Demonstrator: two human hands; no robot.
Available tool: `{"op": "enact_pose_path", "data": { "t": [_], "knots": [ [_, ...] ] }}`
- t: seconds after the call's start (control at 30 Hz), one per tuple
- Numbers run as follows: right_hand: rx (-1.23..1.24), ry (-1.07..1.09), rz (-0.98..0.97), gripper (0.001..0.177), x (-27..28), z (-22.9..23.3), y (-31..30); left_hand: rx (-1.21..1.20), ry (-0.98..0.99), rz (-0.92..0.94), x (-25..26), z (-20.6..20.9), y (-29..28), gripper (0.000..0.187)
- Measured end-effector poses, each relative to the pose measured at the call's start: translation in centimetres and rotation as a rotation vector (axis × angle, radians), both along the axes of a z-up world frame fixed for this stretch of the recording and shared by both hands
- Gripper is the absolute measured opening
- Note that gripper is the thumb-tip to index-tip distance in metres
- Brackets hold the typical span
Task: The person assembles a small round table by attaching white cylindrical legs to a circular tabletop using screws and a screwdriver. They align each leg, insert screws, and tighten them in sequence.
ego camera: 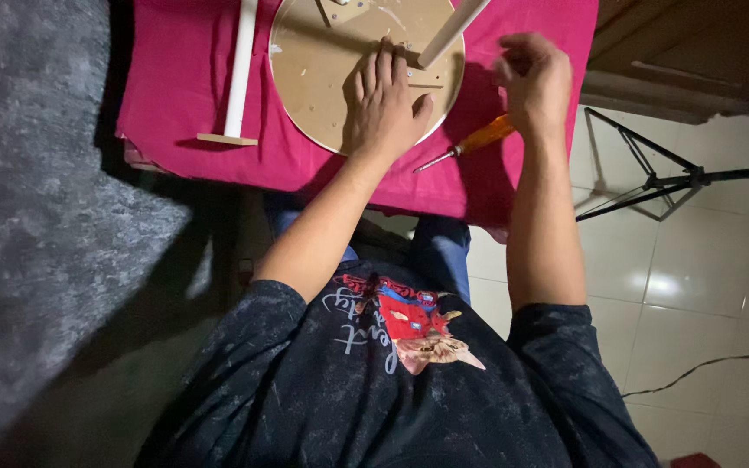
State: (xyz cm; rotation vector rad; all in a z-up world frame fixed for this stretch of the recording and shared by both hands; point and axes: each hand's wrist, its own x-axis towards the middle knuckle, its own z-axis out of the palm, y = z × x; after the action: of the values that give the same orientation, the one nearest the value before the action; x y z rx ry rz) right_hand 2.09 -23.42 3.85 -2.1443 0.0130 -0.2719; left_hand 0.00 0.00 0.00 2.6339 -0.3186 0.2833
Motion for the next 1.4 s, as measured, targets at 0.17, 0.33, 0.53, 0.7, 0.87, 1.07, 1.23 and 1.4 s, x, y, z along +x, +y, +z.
{"op": "enact_pose_path", "data": {
  "t": [0.17,0.33,0.53,0.7,0.87,1.07,1.23,1.4],
  "knots": [
    [0.140,0.068,0.161,0.006,-0.3,0.9,3.9,-0.028,0.026,0.005,0.0,0.4,0.0,0.089],
    [0.163,0.177,0.211,0.007,0.1,1.4,5.4,-0.038,-0.013,0.009,-0.1,0.5,0.1,0.090],
    [0.037,0.152,0.225,0.011,0.5,1.5,5.2,-0.060,-0.035,0.009,0.0,0.2,0.0,0.089],
    [0.073,0.236,0.254,0.013,0.7,1.8,5.2,-0.080,-0.021,0.009,-0.2,0.4,0.1,0.087],
    [-0.116,0.148,0.251,0.014,0.9,1.6,5.7,-0.074,-0.003,0.013,-0.1,0.2,0.0,0.090],
    [-0.034,0.196,0.284,0.019,1.3,1.2,4.8,-0.065,0.006,0.019,0.1,0.1,0.1,0.091],
    [-0.107,0.182,0.264,0.023,2.1,0.1,4.2,-0.082,-0.010,0.012,0.0,0.2,0.1,0.089],
    [0.120,0.430,0.236,0.018,3.0,0.2,3.9,-0.064,0.018,0.018,-0.1,0.6,0.0,0.091]
  ]
}}
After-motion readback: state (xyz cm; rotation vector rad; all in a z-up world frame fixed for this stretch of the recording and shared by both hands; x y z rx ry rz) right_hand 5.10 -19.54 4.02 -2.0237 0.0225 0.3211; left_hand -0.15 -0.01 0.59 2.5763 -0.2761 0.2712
